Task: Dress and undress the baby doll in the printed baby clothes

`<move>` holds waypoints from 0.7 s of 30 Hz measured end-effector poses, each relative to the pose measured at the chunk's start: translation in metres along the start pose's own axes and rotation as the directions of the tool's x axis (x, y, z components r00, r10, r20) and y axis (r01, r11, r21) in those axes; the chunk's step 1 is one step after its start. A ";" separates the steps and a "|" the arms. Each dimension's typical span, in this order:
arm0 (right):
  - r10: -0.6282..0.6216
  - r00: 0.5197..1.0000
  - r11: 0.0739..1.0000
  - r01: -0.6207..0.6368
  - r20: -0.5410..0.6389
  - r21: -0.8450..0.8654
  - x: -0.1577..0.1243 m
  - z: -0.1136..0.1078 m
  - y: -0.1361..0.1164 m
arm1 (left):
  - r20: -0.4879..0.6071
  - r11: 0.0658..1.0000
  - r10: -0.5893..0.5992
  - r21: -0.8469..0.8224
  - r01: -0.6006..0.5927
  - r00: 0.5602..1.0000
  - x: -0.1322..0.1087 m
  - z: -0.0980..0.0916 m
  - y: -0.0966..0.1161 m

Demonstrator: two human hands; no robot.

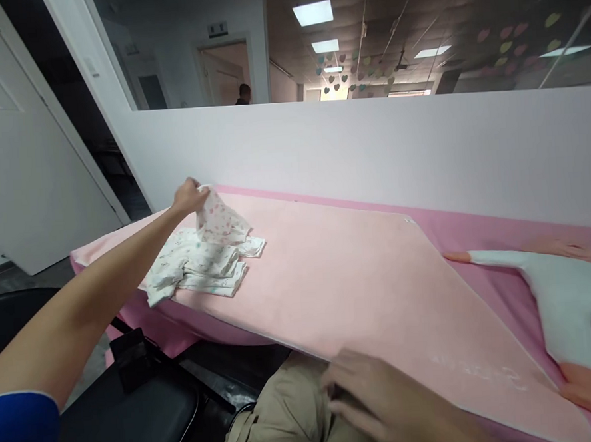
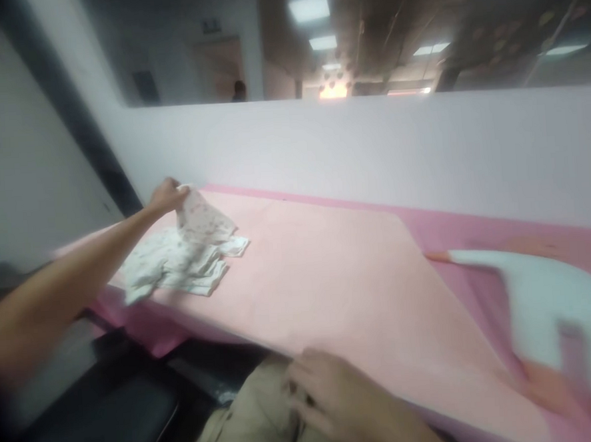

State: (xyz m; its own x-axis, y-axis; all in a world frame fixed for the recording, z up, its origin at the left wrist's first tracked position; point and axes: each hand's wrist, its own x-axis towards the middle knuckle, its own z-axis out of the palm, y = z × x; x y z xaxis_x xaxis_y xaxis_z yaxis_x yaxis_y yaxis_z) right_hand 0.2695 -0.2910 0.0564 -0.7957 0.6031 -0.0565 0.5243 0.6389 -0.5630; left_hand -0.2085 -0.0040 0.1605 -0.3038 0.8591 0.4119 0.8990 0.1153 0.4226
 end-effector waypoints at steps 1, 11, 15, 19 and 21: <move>-0.012 0.997 1.000 0.011 -0.074 -0.013 0.001 -0.014 -0.006 | -0.049 1.000 0.012 -0.016 -0.012 0.999 -0.003 -0.006 0.022; -0.026 0.659 0.991 -0.083 -0.752 -0.107 0.066 -0.149 -0.044 | -0.140 0.578 0.667 -0.522 -0.627 0.732 -0.171 -0.072 0.261; -0.005 0.653 0.997 -0.054 -0.758 -0.052 0.057 -0.147 -0.059 | -0.168 0.278 0.817 -0.723 -0.633 0.551 -0.235 -0.093 0.282; 0.034 0.601 0.997 -0.079 -0.799 -0.016 0.027 -0.137 -0.070 | -0.200 0.172 0.839 -0.785 -0.595 0.505 -0.258 -0.099 0.270; 0.090 0.559 0.995 -0.084 -0.824 0.052 0.014 -0.137 -0.074 | -0.211 0.177 0.807 -0.805 -0.566 0.552 -0.263 -0.094 0.263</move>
State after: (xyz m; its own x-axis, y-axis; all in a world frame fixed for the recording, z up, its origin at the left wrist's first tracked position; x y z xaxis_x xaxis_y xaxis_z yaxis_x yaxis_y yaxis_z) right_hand 0.2609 -0.2641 0.2102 -0.1473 0.7884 0.5972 0.5729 0.5602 -0.5983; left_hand 0.0778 -0.2465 0.2392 0.4909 0.4621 0.7386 0.0774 -0.8675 0.4913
